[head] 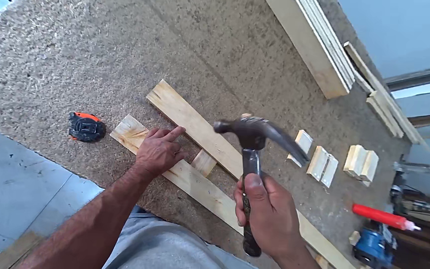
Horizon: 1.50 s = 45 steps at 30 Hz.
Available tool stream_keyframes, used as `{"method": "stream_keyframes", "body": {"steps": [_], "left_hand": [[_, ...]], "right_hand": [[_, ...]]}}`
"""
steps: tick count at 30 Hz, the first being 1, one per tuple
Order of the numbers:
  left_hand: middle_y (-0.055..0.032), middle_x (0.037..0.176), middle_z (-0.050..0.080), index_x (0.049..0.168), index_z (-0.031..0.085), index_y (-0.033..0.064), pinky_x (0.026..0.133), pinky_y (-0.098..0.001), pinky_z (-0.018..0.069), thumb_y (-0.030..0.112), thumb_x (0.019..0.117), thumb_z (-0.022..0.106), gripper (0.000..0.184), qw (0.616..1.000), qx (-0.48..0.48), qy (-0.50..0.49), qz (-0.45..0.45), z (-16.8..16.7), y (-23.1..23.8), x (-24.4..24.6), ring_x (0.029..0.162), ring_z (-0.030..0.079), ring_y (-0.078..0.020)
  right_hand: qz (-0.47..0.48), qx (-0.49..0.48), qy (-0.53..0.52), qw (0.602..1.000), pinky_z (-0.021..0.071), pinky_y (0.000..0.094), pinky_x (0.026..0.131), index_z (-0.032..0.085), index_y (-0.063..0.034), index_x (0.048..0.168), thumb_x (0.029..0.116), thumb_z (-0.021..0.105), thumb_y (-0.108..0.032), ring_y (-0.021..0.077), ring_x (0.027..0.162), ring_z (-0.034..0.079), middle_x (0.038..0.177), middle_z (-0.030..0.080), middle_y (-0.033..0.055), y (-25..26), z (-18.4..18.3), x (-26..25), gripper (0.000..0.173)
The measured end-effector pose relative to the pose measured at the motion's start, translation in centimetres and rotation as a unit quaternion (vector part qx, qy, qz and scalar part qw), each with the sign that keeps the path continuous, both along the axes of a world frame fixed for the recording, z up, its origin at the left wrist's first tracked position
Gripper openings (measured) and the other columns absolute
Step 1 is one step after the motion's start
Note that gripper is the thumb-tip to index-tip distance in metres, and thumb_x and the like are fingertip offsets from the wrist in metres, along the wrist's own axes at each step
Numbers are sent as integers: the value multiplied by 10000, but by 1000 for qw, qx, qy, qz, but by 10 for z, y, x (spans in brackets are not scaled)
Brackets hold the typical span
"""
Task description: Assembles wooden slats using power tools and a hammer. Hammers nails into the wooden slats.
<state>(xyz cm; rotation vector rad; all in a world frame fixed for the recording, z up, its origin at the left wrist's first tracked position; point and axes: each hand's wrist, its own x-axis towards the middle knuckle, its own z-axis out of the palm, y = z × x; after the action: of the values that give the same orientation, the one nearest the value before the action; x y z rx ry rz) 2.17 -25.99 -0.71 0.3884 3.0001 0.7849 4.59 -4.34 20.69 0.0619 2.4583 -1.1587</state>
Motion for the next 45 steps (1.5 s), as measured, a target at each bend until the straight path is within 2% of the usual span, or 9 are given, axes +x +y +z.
{"method": "stream_keyframes", "body": {"steps": [6,13,19,23,27,32,38,42,45], "left_hand": [[108,1537,525,846,773,193,1103,-485,440,614,999,495,527,1000,22,3,-3,-2,-1,0,1311,576,-198],[124,1548,507,873,777,210,1098,-475,433,608,994,509,495,1000,19,-14,-3,-1,0,0,1298,576,-193],[114,1536,524,855,776,194,1103,-472,438,622,992,507,524,1000,12,-7,-1,-2,-1,-2,1300,580,-190],[117,1536,523,883,784,220,1091,-471,443,617,991,509,495,1000,17,-6,3,0,0,0,1285,588,-187],[122,1525,533,881,785,220,1105,-474,436,616,991,512,494,1000,11,-5,-1,0,-1,-1,1299,579,-189],[126,1536,519,871,780,209,1100,-468,441,621,988,517,502,1000,2,-16,-2,1,0,-2,1299,578,-176],[117,1533,526,844,769,197,1075,-480,459,660,991,478,567,1000,-5,-21,1,2,2,-5,1276,593,-196],[118,1543,515,873,779,209,1104,-472,438,642,988,510,523,999,25,-31,-10,3,-2,-5,1301,576,-175],[20,1468,599,966,785,185,1209,-503,347,510,1019,553,402,993,116,-8,-15,8,-19,0,1420,491,-224]], "right_hand": [[71,182,-418,887,540,373,508,594,-90,1058,1041,384,-638,206,523,599,692,598,73,19,-18,2,587],[-17,25,-47,998,536,340,396,591,-45,998,1051,376,-614,136,444,561,623,563,-12,-7,4,-12,610],[107,219,-369,897,568,456,599,630,-69,1037,1014,420,-662,255,604,652,725,638,96,25,-31,27,630],[26,61,-65,996,526,358,394,619,-92,1034,1012,393,-693,148,472,577,674,596,1,2,22,12,642],[-19,-124,146,981,520,285,420,630,-179,1035,1014,400,-671,79,488,575,661,593,-50,3,-12,36,544],[108,241,-152,953,579,567,696,682,-1,1128,1013,427,-603,333,760,716,814,703,162,41,-99,93,664],[3,62,148,987,553,301,485,660,-72,1016,998,404,-705,73,538,607,671,614,-2,40,-89,92,684],[74,208,-130,966,568,506,630,666,-9,1041,1014,429,-620,281,659,674,720,651,122,39,-101,87,656],[73,188,-218,955,565,503,589,655,-48,1049,1020,409,-631,274,611,653,711,641,97,26,-58,55,634]]}}
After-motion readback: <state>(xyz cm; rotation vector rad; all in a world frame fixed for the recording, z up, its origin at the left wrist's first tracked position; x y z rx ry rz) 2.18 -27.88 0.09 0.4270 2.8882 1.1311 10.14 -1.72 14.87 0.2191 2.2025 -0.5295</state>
